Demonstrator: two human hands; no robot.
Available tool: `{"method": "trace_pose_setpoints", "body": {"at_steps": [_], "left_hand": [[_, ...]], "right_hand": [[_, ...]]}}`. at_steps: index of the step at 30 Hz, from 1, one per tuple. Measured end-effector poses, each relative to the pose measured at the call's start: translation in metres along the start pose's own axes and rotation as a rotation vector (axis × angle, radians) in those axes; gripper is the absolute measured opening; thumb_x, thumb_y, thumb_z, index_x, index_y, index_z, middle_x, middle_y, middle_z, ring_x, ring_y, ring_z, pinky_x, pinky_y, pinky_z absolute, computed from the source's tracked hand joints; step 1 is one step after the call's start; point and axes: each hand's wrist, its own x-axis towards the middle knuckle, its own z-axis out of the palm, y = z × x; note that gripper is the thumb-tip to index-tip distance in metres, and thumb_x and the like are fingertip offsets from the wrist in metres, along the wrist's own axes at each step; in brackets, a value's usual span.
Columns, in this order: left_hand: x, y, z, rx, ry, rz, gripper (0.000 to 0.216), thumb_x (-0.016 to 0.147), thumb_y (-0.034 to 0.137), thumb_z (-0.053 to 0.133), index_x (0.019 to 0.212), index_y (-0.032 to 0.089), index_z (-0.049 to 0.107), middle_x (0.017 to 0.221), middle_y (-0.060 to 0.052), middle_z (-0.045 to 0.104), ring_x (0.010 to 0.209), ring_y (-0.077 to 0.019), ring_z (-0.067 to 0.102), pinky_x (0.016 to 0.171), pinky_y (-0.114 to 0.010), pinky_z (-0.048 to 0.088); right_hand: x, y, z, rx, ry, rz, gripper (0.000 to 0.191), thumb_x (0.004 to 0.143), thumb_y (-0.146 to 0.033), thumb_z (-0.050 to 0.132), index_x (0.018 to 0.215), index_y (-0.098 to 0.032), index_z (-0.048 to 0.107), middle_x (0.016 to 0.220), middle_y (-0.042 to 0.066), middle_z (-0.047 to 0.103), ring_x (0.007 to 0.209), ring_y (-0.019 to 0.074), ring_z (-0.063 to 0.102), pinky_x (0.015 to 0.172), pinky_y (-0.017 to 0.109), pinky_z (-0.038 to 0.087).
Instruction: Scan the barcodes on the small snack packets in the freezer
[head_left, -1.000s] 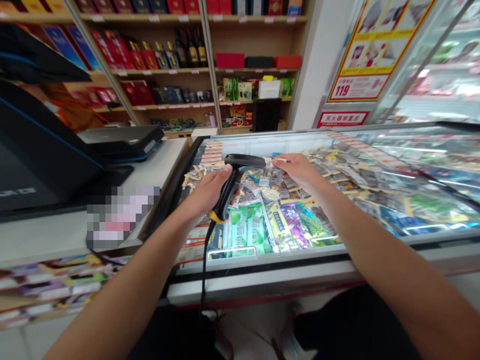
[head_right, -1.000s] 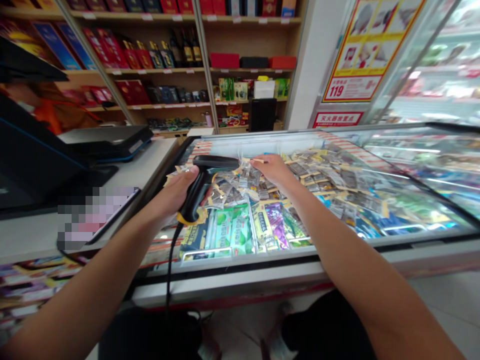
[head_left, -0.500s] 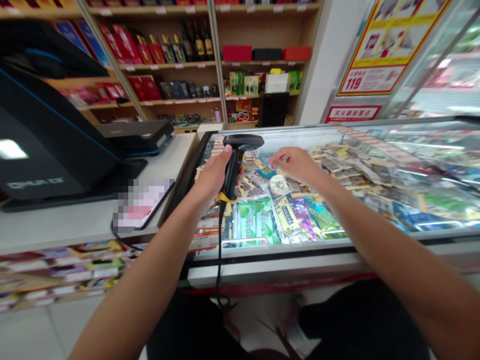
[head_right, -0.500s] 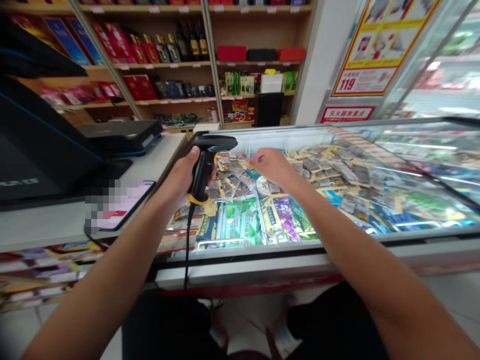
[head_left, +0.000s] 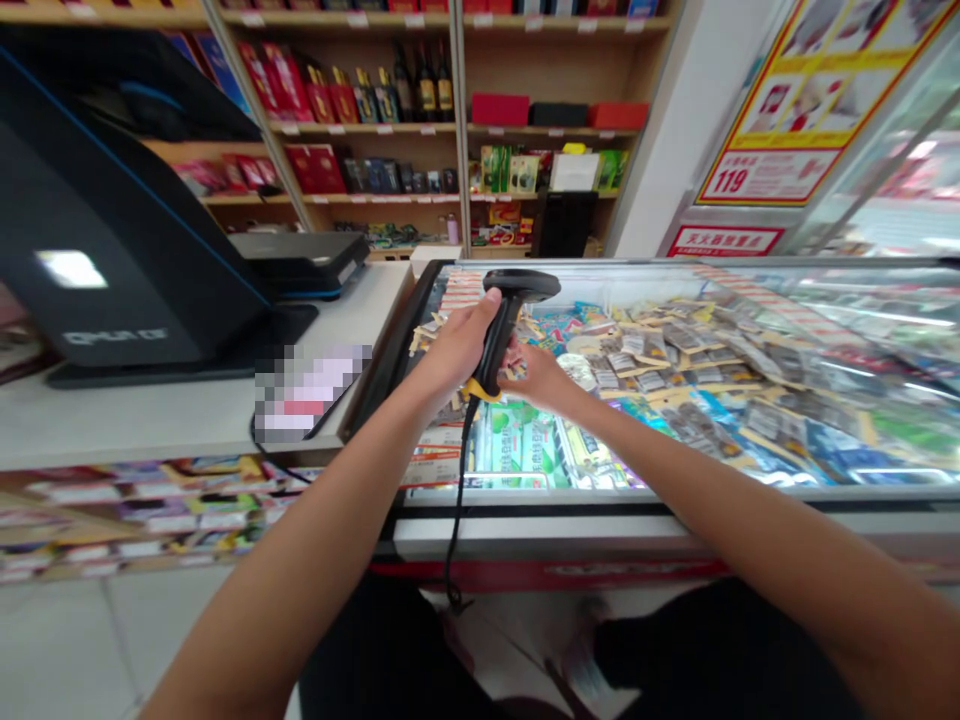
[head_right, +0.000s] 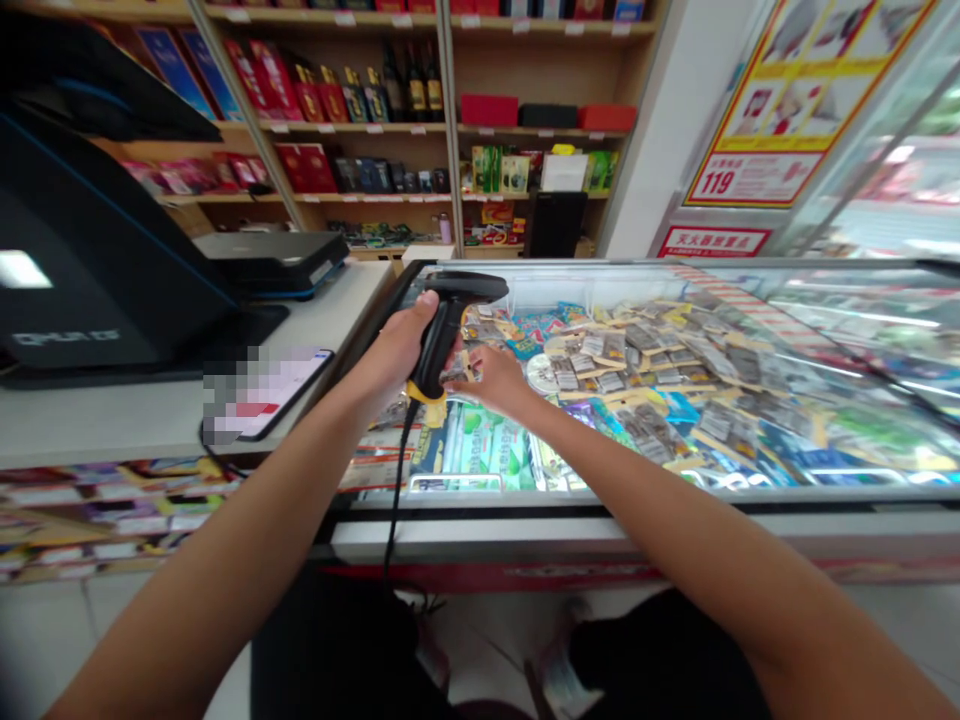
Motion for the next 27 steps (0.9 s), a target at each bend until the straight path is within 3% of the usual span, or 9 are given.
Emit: {"method": "trace_pose_setpoints", "body": {"at_steps": [3, 6, 9, 15, 20, 27], "left_hand": [[0.000, 0.000, -0.002, 0.009, -0.008, 0.016, 0.064, 0.096, 0.074, 0.044, 0.071, 0.018, 0.065, 0.054, -0.003, 0.060, 0.043, -0.0126, 0.054, 0.041, -0.023, 0.041], [0.000, 0.001, -0.003, -0.005, -0.009, 0.044, 0.062, 0.095, 0.073, 0.046, 0.073, 0.017, 0.063, 0.061, -0.004, 0.064, 0.047, -0.0120, 0.056, 0.044, -0.023, 0.043], [0.000, 0.002, -0.003, -0.020, -0.024, 0.046, 0.061, 0.094, 0.073, 0.048, 0.075, 0.017, 0.062, 0.065, -0.005, 0.065, 0.048, -0.0111, 0.056, 0.046, -0.022, 0.044], [-0.001, 0.002, -0.002, 0.003, -0.080, 0.021, 0.063, 0.092, 0.074, 0.050, 0.070, 0.016, 0.061, 0.062, -0.005, 0.063, 0.046, -0.0110, 0.054, 0.043, -0.021, 0.041], [-0.002, 0.001, -0.002, 0.024, -0.112, -0.017, 0.062, 0.090, 0.074, 0.053, 0.071, 0.016, 0.062, 0.061, -0.005, 0.064, 0.046, -0.0117, 0.054, 0.045, -0.022, 0.044], [0.001, -0.002, -0.003, 0.004, -0.114, -0.060, 0.060, 0.090, 0.072, 0.054, 0.070, 0.016, 0.062, 0.061, -0.005, 0.064, 0.046, -0.0116, 0.054, 0.043, -0.022, 0.042]], "right_hand": [[0.002, 0.006, -0.015, 0.249, -0.008, 0.059, 0.046, 0.071, -0.046, 0.083, 0.101, -0.022, 0.058, 0.095, 0.006, 0.069, 0.088, 0.0237, 0.066, 0.080, 0.039, 0.053], [0.008, 0.013, -0.035, 0.415, 0.101, 0.109, 0.042, 0.073, -0.044, 0.078, 0.102, -0.022, 0.058, 0.090, 0.004, 0.068, 0.086, 0.0217, 0.067, 0.079, 0.036, 0.054], [0.014, 0.020, -0.056, 0.491, 0.222, 0.137, 0.047, 0.075, -0.054, 0.070, 0.108, -0.021, 0.064, 0.087, 0.003, 0.069, 0.083, 0.0203, 0.067, 0.076, 0.034, 0.055], [0.015, 0.031, -0.082, 0.414, 0.313, 0.166, 0.049, 0.079, -0.051, 0.063, 0.112, -0.017, 0.076, 0.090, 0.004, 0.074, 0.077, 0.0182, 0.065, 0.070, 0.030, 0.053], [0.012, 0.030, -0.088, 0.342, 0.349, 0.163, 0.039, 0.082, -0.041, 0.062, 0.106, -0.015, 0.081, 0.086, 0.004, 0.075, 0.069, 0.0166, 0.062, 0.064, 0.027, 0.048], [0.014, 0.031, -0.091, 0.342, 0.364, 0.162, 0.040, 0.085, -0.039, 0.061, 0.109, -0.015, 0.081, 0.084, 0.004, 0.075, 0.065, 0.0155, 0.059, 0.061, 0.027, 0.046]]}}
